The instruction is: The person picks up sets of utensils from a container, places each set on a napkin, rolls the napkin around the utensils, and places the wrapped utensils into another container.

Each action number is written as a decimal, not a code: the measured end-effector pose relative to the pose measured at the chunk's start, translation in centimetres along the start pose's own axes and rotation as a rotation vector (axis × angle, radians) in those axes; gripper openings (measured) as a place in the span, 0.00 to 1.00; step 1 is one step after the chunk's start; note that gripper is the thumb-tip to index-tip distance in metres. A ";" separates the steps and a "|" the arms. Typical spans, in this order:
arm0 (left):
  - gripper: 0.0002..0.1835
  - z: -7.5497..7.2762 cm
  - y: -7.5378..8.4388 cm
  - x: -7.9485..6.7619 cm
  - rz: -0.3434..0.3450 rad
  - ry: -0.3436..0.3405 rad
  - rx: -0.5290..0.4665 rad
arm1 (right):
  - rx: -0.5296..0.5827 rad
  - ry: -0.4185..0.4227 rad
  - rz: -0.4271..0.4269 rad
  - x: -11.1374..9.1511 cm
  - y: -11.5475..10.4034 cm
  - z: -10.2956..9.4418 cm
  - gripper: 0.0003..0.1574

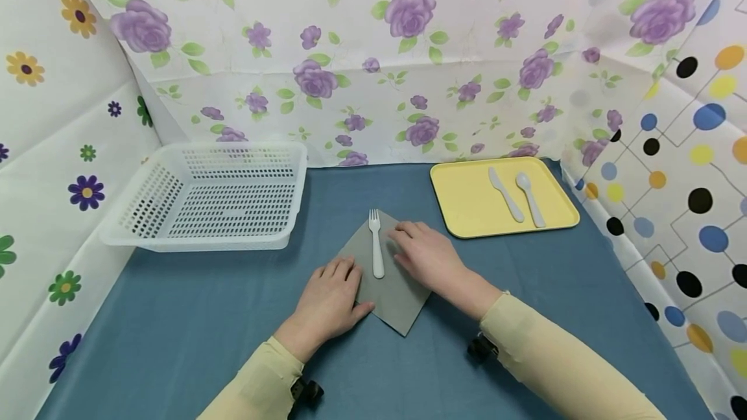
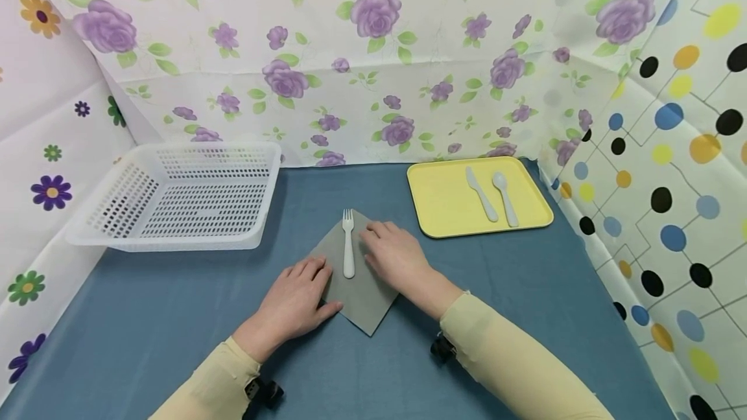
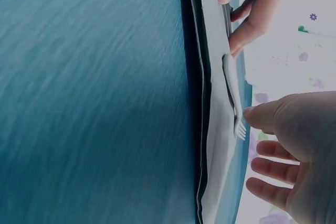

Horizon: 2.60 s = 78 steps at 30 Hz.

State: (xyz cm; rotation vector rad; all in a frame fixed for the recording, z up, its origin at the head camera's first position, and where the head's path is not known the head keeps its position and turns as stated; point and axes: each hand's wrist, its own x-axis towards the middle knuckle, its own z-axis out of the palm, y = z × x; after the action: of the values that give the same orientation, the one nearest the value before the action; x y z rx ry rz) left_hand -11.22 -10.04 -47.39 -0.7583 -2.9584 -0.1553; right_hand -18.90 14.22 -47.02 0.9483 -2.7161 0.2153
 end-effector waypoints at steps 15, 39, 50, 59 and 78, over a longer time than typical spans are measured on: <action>0.38 0.0 -0.1 0.0 -0.002 -0.012 -0.007 | -0.087 0.019 0.008 -1.4 1.6 -0.7 0.38; 0.38 0.0 0.0 0.0 -0.008 -0.019 -0.012 | -0.132 -0.032 0.046 -2.8 4.6 -2.6 0.50; 0.38 0.0 -0.1 0.1 -0.006 -0.025 -0.018 | -0.098 -0.049 0.116 -3.5 6.4 -2.9 0.51; 0.38 -0.1 0.0 0.0 -0.008 -0.026 -0.021 | -0.095 -0.057 0.160 -3.9 7.8 -3.1 0.52; 0.37 0.0 -0.1 0.0 -0.001 -0.015 -0.023 | -0.140 -0.044 0.204 -4.1 10.6 -3.1 0.51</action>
State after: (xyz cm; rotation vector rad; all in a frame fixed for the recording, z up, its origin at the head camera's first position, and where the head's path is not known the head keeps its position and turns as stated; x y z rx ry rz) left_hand -11.26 -10.11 -47.39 -0.7638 -2.9763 -0.1844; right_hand -21.90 25.60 -45.79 0.6463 -2.8245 0.0417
